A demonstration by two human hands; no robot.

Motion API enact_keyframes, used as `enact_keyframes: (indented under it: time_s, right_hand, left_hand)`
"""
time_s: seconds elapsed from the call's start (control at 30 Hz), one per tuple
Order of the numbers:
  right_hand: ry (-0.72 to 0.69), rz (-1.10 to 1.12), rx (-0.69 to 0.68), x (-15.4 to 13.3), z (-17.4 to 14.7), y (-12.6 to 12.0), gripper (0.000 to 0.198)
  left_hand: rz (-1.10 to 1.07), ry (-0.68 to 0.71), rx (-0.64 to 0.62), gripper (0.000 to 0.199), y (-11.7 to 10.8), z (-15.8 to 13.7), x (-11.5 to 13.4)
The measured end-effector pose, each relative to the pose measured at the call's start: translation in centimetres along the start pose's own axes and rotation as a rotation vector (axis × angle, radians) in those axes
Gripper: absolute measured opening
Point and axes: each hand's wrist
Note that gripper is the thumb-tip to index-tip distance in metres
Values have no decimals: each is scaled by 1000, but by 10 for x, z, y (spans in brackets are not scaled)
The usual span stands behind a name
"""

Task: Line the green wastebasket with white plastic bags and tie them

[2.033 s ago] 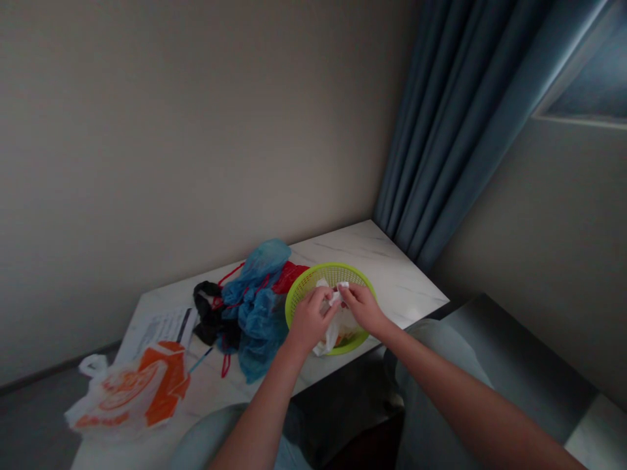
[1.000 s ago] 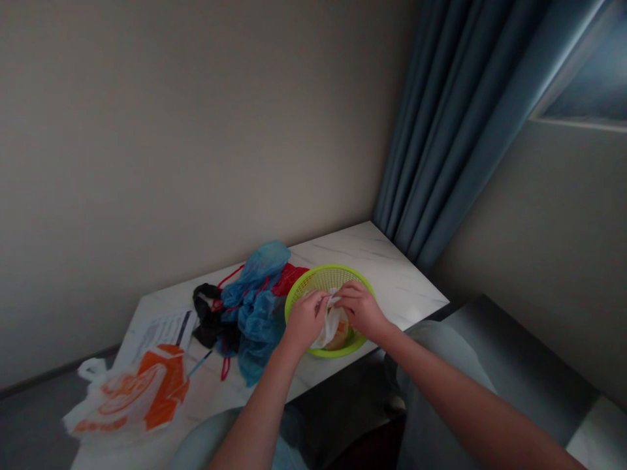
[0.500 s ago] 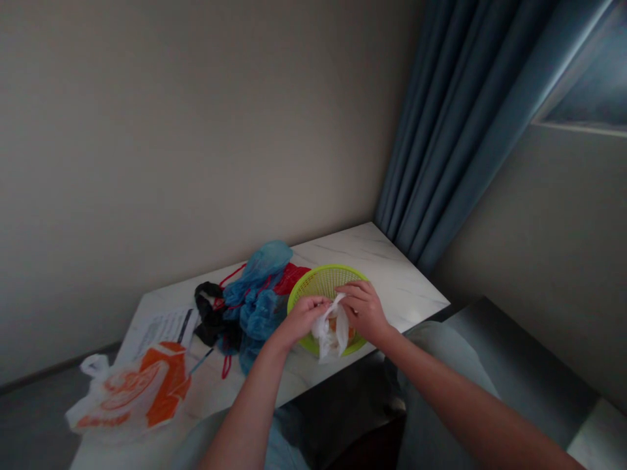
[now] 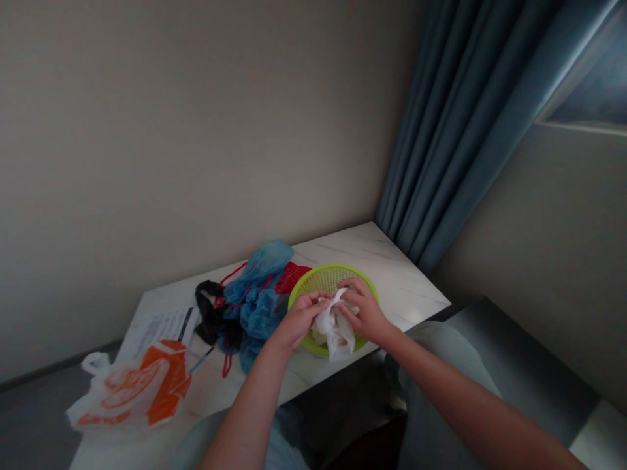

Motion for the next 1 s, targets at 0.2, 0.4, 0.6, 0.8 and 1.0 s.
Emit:
enact_keyframes:
  time_s: [0.2, 0.4, 0.6, 0.8, 1.0]
  right_hand:
    - [35, -36, 30, 2, -1, 1, 11]
    - [115, -172, 218, 5, -3, -5, 15]
    - [127, -161, 202, 4, -8, -16, 15]
    - [92, -222, 122, 14, -16, -22, 16]
    - [122, -302, 96, 30, -23, -35, 20]
  left_hand:
    - [20, 100, 113, 31, -5, 10, -5]
    - [155, 258, 297, 30, -14, 15, -3]
    - [208, 315, 366, 29, -20, 16, 0]
    - [225, 371, 490, 26, -39, 23, 6]
    - [242, 422, 670, 24, -64, 30, 4]
Point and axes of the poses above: each hand's wrist, its own z-axis towards the middle knuckle, its own y-axis out of the palm, x = y × z, and after that the axes turned 6 degrees about -z, right-handed
